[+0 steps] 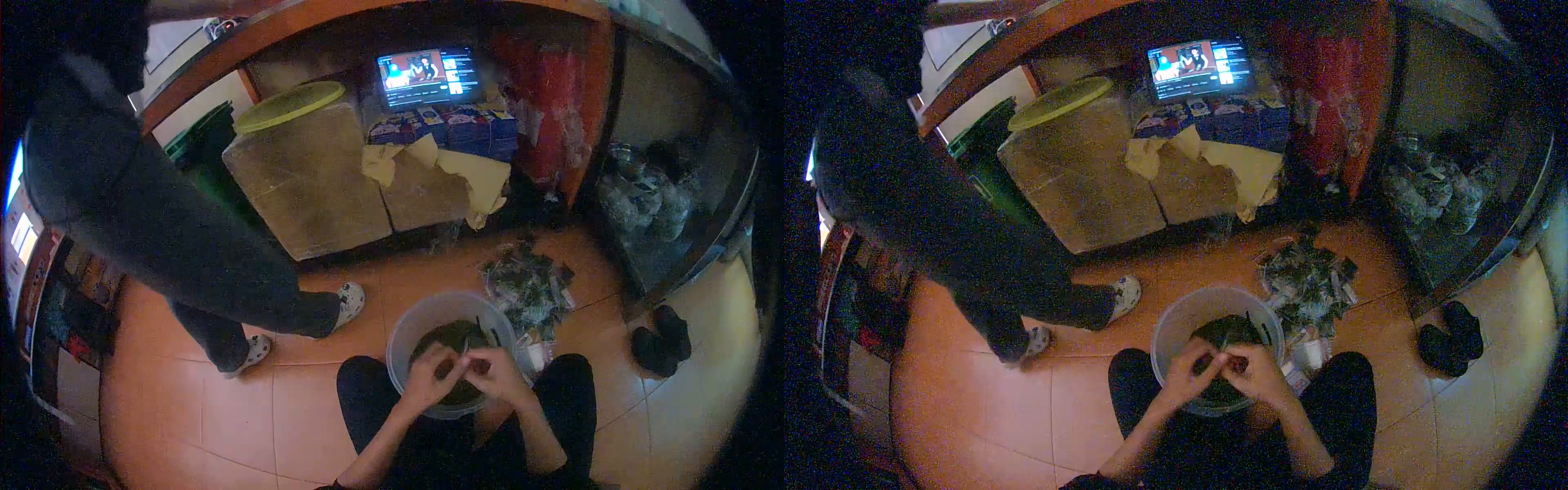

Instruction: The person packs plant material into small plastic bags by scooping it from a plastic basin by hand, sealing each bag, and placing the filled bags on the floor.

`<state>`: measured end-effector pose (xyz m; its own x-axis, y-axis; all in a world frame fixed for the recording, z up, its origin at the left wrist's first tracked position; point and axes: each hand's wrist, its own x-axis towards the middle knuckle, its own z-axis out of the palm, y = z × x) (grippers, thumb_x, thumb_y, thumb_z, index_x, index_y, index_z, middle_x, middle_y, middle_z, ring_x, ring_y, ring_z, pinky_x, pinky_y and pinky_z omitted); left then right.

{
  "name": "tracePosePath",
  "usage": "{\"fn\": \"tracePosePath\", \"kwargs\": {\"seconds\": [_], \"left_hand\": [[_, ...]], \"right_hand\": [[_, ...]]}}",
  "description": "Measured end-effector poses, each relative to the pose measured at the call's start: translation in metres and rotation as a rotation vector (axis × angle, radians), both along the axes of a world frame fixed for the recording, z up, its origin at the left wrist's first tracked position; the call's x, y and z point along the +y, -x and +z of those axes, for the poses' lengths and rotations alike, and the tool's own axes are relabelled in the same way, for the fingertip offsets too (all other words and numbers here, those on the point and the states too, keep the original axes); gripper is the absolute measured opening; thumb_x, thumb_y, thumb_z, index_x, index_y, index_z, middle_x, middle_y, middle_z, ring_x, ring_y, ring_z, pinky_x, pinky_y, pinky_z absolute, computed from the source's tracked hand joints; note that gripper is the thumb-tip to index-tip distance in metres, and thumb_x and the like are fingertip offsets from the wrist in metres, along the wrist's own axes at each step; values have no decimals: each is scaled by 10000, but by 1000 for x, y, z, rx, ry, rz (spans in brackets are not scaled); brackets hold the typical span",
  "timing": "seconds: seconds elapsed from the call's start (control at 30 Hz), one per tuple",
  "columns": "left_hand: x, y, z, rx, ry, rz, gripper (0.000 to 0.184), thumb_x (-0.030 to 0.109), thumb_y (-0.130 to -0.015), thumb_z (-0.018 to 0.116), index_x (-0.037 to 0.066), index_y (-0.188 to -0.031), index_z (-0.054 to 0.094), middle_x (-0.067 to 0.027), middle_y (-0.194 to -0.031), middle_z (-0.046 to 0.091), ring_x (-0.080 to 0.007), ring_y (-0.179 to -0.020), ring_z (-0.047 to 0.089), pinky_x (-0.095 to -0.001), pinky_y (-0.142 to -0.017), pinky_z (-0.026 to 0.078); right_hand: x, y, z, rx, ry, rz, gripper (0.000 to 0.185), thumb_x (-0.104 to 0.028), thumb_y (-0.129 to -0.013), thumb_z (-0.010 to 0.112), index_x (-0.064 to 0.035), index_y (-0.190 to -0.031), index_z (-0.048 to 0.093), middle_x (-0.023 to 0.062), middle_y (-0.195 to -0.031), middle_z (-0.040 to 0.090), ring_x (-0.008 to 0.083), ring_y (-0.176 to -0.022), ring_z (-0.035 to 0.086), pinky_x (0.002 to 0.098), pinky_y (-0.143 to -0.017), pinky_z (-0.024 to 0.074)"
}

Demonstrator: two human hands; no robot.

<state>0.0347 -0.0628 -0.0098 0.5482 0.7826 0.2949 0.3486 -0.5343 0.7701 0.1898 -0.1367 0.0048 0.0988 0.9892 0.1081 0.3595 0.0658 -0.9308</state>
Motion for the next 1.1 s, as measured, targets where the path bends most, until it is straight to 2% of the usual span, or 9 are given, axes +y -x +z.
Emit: {"fn": "tracePosePath", "kwargs": {"seconds": [0.17, 0.23, 0.33, 0.47, 0.57, 0.73, 0.87, 1.03, 1.1], "left_hand": [[12, 11, -16, -35, 390, -344, 246, 255, -933, 555, 16, -916, 613, -97, -812, 612, -178, -756, 600, -297, -698, 473], [12, 10, -17, -18, 396, -376, 157, 172, -847, 593, 22, -870, 632, -141, -748, 624, -270, -682, 623, -352, -645, 483], [2, 3, -17, 118, 24, -203, 178, 185, -799, 629, 17, -854, 648, -166, -728, 633, -300, -645, 627, -365, -623, 494], [6, 4, -2, 103, 154, -87, 204, 200, -762, 656, 1, -808, 653, -187, -681, 618, -335, -624, 624, -386, -593, 493], [3, 4, 19, 335, 265, -3, 264, 187, -770, 639, 15, -970, 623, -197, -808, 633, -353, -760, 632, -394, -661, 496], [5, 3, 12, 136, -226, -55, 639, 185, -759, 687, 34, -1297, 377, -177, -1101, 578, -351, -1010, 572, -405, -901, 448], [-1, 2, 19, -87, -18, -303, 702, 212, -750, 720, 48, -1330, 362, -208, -1214, 473, -352, -1089, 520, -407, -936, 428], [8, 12, 10, 28, 262, -46, 778, 257, -704, 773, 74, -1346, 375, -189, -1245, 466, -330, -1154, 484, -396, -955, 411], [4, 10, 23, 130, -71, 31, 787, 248, -681, 782, 81, -1340, 386, -171, -1221, 498, -333, -1119, 511, -400, -932, 430]], "right_hand": [[-4, -7, 3, 110, 91, 49, 162, -161, -785, 697, -11, -839, 666, 36, -756, 660, 80, -705, 562, 262, -636, 459], [-6, -7, 0, 204, 147, 48, 164, -160, -761, 705, -11, -820, 669, 45, -743, 660, 84, -693, 566, 268, -619, 459], [-5, -3, -15, -28, -23, -60, 193, -203, -727, 690, -30, -691, 613, 85, -649, 604, 184, -599, 594, 340, -579, 469], [0, 3, -18, -423, -152, -419, 221, -195, -663, 695, -49, -614, 536, 95, -649, 593, 278, -554, 583, 392, -531, 471], [2, 2, -2, -461, -165, -420, 182, -176, -659, 687, -60, -641, 548, 100, -671, 594, 291, -577, 590, 399, -541, 478], [6, 7, -1, -277, -178, -416, 132, -157, -678, 683, -74, -765, 628, 110, -743, 609, 290, -676, 621, 386, -607, 499], [6, 0, 12, -301, -226, -304, 113, -91, -730, 657, -63, -838, 637, 113, -789, 620, 303, -727, 626, 381, -643, 505], [-5, -3, 22, -307, -308, -390, 71, -54, -781, 618, -48, -851, 625, 125, -780, 621, 311, -698, 625, 388, -623, 505], [-7, 4, 25, -300, -156, -473, 57, -49, -774, 614, -40, -830, 609, 136, -756, 617, 318, -652, 618, 390, -588, 501]]}}
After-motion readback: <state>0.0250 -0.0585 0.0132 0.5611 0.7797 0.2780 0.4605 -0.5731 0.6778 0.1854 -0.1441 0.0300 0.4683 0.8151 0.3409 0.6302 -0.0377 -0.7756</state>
